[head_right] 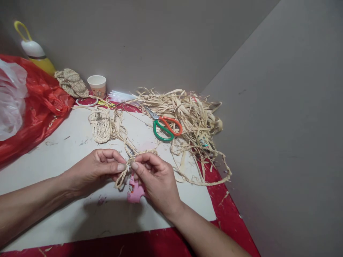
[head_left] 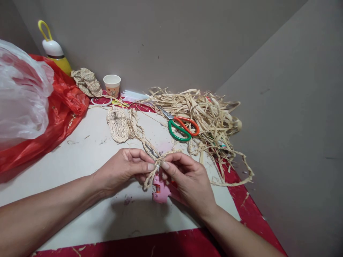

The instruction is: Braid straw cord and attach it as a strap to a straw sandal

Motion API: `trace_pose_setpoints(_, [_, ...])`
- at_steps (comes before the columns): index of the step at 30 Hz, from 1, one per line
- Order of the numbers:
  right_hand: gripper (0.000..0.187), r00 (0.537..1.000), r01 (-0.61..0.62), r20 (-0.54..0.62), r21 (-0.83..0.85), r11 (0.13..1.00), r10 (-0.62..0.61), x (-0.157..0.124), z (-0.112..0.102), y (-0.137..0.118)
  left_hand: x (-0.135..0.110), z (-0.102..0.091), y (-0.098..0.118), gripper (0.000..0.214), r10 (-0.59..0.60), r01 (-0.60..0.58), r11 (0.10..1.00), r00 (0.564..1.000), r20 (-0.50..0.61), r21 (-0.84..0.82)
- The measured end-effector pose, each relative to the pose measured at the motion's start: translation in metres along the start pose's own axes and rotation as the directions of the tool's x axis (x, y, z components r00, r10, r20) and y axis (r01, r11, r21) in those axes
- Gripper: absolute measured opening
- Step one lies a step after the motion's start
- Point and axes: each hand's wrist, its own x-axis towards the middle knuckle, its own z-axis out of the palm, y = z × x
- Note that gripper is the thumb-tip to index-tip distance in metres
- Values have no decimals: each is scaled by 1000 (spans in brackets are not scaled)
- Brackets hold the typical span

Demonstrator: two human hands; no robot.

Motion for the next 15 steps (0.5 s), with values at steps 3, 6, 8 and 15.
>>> trace_pose_setpoints(3, [17, 1000, 6, -5, -2, 1000, -6, 0, -1, 2, 0, 0, 0, 17, 2, -2, 1000, 1000, -3, -5])
trace_pose_setpoints(6, [17, 1000, 6, -6, -10, 1000, -6, 0, -1, 3, -1, 0, -1, 19, 7, -6, 1000, 1000, 17, -17])
trace_pose_setpoints(8, [18, 1000, -2, -6, -18, 1000, 2, 0, 0, 3, -1, 0, -2, 18, 13, -13, 1000, 1000, 20, -17])
trace_pose_setpoints(15, [18, 999, -41, -5, -26, 999, 41, 4, -1, 0, -3, 3, 1, 13, 5, -5, 1000, 1000, 4, -9])
